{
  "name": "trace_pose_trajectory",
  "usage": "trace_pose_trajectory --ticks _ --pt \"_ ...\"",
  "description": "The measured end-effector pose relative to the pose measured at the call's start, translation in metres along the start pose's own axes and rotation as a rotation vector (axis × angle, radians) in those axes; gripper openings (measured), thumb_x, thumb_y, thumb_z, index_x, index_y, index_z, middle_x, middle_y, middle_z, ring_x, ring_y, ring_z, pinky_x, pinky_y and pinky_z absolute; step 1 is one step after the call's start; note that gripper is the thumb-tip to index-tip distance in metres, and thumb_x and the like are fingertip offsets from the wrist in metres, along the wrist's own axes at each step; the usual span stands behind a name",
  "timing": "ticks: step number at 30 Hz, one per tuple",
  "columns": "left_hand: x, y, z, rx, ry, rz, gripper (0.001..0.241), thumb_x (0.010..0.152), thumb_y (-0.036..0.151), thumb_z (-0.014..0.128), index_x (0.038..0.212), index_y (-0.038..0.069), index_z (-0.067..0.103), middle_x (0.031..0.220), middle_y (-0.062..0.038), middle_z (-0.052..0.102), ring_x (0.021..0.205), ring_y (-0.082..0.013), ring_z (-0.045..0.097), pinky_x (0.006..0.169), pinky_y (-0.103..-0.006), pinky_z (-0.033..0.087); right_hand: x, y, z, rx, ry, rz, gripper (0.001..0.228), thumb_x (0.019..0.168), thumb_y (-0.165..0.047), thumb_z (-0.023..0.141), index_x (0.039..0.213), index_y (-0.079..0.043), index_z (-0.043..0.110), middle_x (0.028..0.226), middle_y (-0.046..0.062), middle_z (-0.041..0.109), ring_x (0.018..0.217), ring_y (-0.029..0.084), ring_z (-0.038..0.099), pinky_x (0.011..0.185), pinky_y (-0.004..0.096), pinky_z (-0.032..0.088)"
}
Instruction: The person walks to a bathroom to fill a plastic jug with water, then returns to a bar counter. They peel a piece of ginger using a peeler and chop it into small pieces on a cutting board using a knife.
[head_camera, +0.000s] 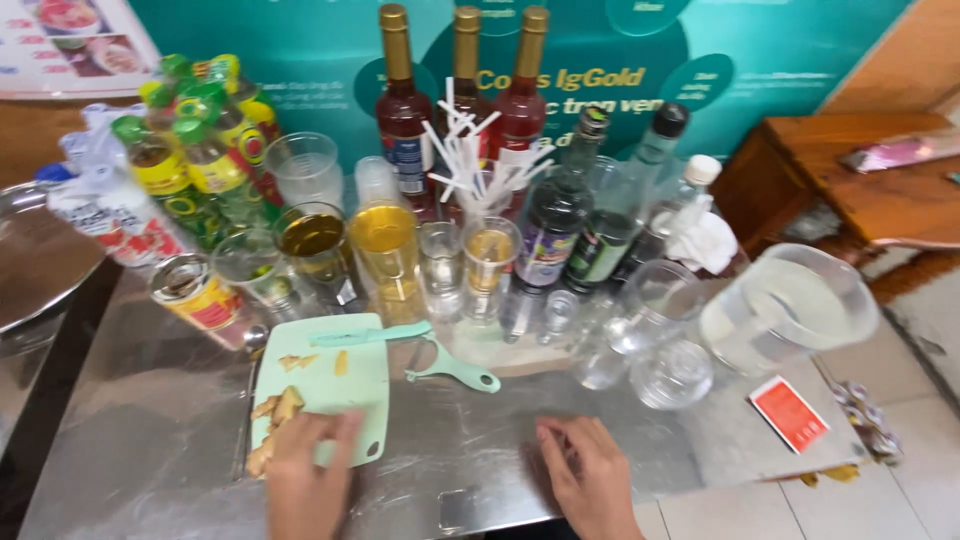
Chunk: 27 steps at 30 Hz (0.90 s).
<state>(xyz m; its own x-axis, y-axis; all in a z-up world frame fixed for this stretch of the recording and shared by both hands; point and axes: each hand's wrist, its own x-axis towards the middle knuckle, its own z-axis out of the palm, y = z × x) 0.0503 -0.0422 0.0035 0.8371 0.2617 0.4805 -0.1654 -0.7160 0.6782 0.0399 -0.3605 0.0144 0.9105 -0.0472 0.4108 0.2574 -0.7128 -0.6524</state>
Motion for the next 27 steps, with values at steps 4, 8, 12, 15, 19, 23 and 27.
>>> trace_pose_trajectory --ticks 4,8,12,15,19,23,27 --pt "-0.024 0.038 0.033 0.012 0.03 0.237 0.024 0.095 0.013 0.064 0.073 0.007 0.056 0.081 -0.006 0.062 0.078 -0.0266 0.057 0.079 -0.0371 0.046 0.011 0.001 -0.028 -0.047 0.125 0.19 0.016 0.088 -0.029 0.074 0.099 -0.019 0.08 0.092 -0.005 0.08 0.069 0.011 0.066 0.068 0.028 0.053" --pt "-0.043 0.052 0.051 -0.125 -0.09 0.137 0.006 0.088 0.006 0.062 0.09 0.009 0.066 0.127 -0.003 0.068 0.103 -0.0231 0.064 0.094 -0.0388 0.05 0.021 0.002 -0.058 -0.002 0.254 0.38 0.017 0.09 -0.026 0.073 0.102 -0.016 0.08 0.089 -0.003 0.079 0.064 0.01 0.063 0.066 0.026 0.053" --pt "-0.056 0.064 0.056 -0.207 -0.288 -0.019 0.035 0.094 0.045 0.058 0.099 0.019 0.081 0.119 -0.002 0.075 0.113 -0.0229 0.068 0.097 -0.0425 0.053 0.02 0.004 -0.079 0.011 0.324 0.448 0.016 0.092 -0.024 0.072 0.101 -0.013 0.08 0.093 -0.002 0.079 0.067 0.011 0.063 0.067 0.026 0.053" --pt "-0.069 0.087 0.054 -0.228 -0.315 -0.287 0.025 0.083 0.041 0.074 0.085 0.018 0.083 0.101 0.002 0.078 0.085 -0.0101 0.076 0.052 -0.0215 0.062 0.021 0.011 -0.09 0.008 0.288 0.456 0.018 0.093 -0.019 0.071 0.105 -0.007 0.079 0.096 0.005 0.081 0.067 0.014 0.066 0.061 0.026 0.057" --pt "-0.075 0.084 0.06 -0.335 -0.04 0.041 0.024 0.084 0.024 0.07 0.064 0.01 0.071 0.067 0.001 0.07 0.058 -0.0129 0.059 0.054 -0.0251 0.044 0.023 0.016 -0.087 0.0 0.346 0.533 0.013 0.094 -0.02 0.072 0.099 -0.011 0.08 0.093 -0.001 0.079 0.07 0.013 0.064 0.072 0.027 0.053" --pt "-0.076 0.056 0.068 -0.324 -0.204 -0.076 0.03 0.083 0.029 0.069 0.112 0.021 0.073 0.092 0.005 0.074 0.075 -0.0098 0.068 0.063 -0.0242 0.049 0.033 0.017 -0.067 0.033 0.295 0.64 0.02 0.097 -0.029 0.069 0.104 -0.013 0.079 0.095 0.001 0.077 0.072 0.017 0.064 0.075 0.03 0.052" --pt "-0.045 0.077 0.042 -0.348 -0.376 -0.189 0.017 0.095 0.021 0.063 0.091 0.019 0.08 0.09 0.003 0.072 0.053 -0.0076 0.054 0.047 -0.0247 0.043 0.058 0.002 -0.049 0.077 0.375 0.582 0.032 0.097 -0.025 0.071 0.126 -0.01 0.067 0.103 0.004 0.07 0.083 0.015 0.062 0.077 0.031 0.051"
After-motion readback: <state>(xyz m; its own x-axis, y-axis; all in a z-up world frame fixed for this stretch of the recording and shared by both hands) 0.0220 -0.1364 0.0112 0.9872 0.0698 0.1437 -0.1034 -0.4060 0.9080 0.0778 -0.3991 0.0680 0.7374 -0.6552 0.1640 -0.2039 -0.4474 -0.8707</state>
